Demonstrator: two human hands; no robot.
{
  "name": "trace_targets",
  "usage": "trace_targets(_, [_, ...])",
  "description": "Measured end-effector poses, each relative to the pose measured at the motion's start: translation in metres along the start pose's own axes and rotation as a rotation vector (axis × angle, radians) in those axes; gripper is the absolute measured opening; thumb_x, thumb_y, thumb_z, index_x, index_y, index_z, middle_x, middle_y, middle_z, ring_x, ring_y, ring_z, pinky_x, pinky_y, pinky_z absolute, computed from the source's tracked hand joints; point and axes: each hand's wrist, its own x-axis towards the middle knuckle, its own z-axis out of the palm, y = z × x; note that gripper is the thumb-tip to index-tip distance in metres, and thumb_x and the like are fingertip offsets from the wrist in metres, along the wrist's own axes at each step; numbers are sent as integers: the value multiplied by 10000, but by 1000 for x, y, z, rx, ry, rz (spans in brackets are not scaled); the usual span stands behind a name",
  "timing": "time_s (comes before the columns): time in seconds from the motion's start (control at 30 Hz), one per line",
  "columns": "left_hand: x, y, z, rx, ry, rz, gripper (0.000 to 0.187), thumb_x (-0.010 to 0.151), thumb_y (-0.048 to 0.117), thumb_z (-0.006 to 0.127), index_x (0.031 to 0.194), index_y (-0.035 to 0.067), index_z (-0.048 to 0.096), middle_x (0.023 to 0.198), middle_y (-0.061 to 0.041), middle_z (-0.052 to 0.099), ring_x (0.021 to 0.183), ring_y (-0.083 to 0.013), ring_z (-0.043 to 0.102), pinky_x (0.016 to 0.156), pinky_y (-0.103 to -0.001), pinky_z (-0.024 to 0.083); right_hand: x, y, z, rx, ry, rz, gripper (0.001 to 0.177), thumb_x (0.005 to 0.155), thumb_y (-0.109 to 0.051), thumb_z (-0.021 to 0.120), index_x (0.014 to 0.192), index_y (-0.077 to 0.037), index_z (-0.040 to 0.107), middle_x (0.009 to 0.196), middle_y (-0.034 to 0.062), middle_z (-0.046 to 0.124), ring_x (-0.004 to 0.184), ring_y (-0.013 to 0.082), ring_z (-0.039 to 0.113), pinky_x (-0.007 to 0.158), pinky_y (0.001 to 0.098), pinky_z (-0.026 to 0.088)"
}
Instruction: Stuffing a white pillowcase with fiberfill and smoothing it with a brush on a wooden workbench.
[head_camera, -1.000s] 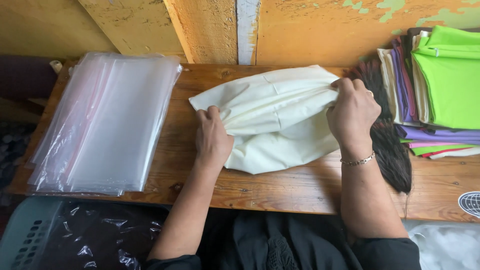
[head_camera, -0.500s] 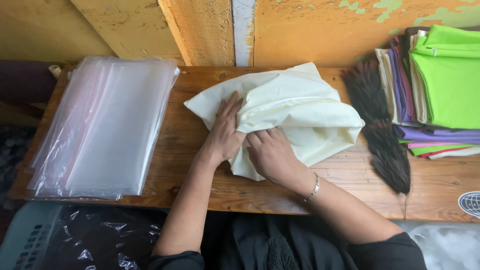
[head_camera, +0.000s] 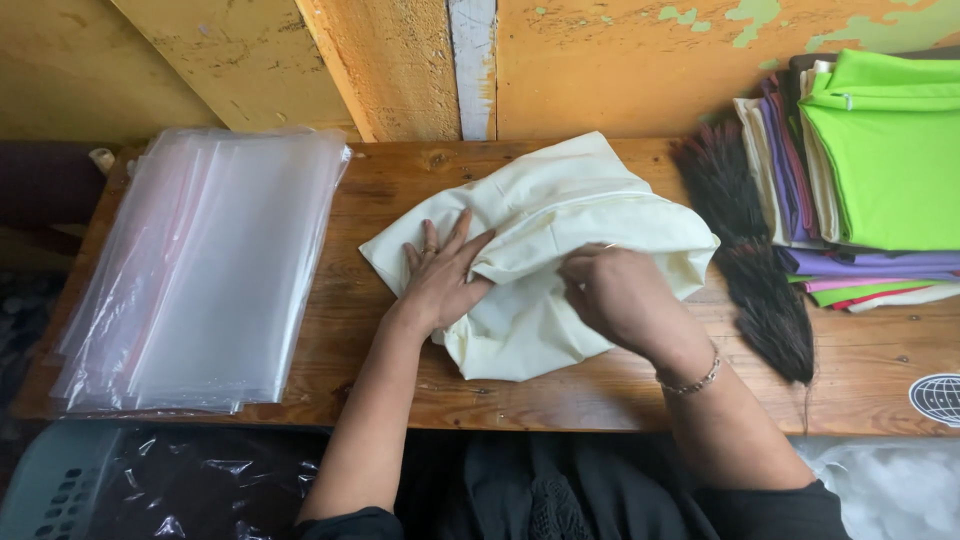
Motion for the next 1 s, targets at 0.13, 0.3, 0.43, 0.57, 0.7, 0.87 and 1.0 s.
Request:
trace_targets(0.13, [-17,27,-28,29,-72,26,944,729,631,650,1540,183,466,1734,-88,86,1535,-529,-94,1178,-743,-35,20,25,12,-137,-103,323,329,967,-257,553,1176,-107,757,1222,106,703,1231,313,660,939,459,579])
trace_targets(0.3, [8,55,-26,-264,142,343,1000,922,766,348,1621,56,259,1706,-232,-19,1494,-582,-152,1146,-758,-99,27,-31,7,-76,-170,134,327,965,-238,545,1172,-86,748,1192,159,707,1191,369,656,960,490,538])
trace_targets(0.43, [51,46,2,-157,86,295,810,1019,674,68,1641,185,243,1728,-133,89,1532,-516,-105,1183,-709,-126,23,-69,2,-33,-197,16,326,964,-227,540,1170,-73,742,1173,191,711,1167,403,654,972,509,515])
trace_targets(0.57, [68,22,16,-168,63,223,877,993,687,-56,1622,193,305,1710,-74,198,1569,-417,-28,1215,-637,-132,8,-51,-16,89,-192,-79,309,933,-153,587,1179,-43,738,1150,217,731,1162,429,654,1005,523,504])
trace_targets(0.7, [70,10,17,-416,112,259,834,1017,686,-10,1586,216,381,1665,-46,336,1583,-347,76,1242,-530,-151,-4,17,12,-155,-99,187,379,988,-238,528,1275,-78,717,1292,136,697,1333,315,595,1113,449,464])
trace_targets(0.87, [61,30,11,-203,54,221,783,1014,704,53,1623,277,296,1723,-48,155,1572,-411,4,1243,-605,-107,12,-20,53,11,-170,-54,360,952,-134,594,1282,-35,698,1212,210,703,1206,399,647,1017,474,534])
trace_targets(1.0, [63,20,14,-86,29,202,802,995,739,83,1523,285,481,1698,-37,249,1579,-382,39,1246,-611,-89,8,-38,12,201,-128,-139,285,904,-62,603,1139,-46,763,1088,193,757,1081,424,700,953,505,565])
